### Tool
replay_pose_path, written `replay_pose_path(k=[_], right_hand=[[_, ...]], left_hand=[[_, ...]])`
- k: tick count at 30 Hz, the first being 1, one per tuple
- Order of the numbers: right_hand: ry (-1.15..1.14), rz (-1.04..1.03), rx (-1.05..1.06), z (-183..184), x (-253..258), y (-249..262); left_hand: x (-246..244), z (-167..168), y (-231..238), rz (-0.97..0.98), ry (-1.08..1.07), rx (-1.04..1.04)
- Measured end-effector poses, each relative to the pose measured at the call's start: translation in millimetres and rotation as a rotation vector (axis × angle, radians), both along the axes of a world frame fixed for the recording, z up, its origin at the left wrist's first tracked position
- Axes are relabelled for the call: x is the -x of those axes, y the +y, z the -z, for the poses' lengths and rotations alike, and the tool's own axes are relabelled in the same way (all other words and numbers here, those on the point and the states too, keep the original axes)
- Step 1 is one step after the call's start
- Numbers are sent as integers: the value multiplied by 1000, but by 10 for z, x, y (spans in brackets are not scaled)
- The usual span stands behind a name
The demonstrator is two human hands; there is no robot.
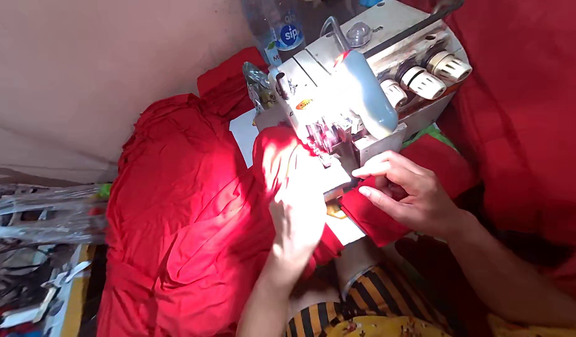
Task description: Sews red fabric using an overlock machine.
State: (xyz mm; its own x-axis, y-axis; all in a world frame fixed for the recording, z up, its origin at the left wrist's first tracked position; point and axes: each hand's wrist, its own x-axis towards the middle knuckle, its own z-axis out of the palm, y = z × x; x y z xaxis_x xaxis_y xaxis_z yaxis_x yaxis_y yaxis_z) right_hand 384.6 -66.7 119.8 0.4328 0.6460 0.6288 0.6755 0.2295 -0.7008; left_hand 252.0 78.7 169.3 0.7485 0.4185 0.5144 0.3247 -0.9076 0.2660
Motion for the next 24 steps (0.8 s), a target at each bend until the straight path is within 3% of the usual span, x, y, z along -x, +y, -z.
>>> replay_pose_path(k=[3, 5, 9, 12, 15, 18, 24], right_hand=[[13, -5, 30, -59, 118, -1], [29, 23, 71, -94, 207, 15], [96, 87, 179, -52, 364, 85], [182, 19, 236, 52, 488, 145], [140, 107, 264, 201, 469, 140], [27, 309, 362, 196, 218, 29], [-43, 325, 457, 166, 179, -42]], left_hand=[[-35, -84, 142, -48, 87, 114], [71, -91, 154, -99, 21, 167], [553, -28, -116, -206, -29, 58], [704, 197, -533, -56, -14, 154], [462, 411, -876, 109, 67, 215], [182, 576, -902, 145, 35, 257], [163, 757, -883, 198, -24, 320]])
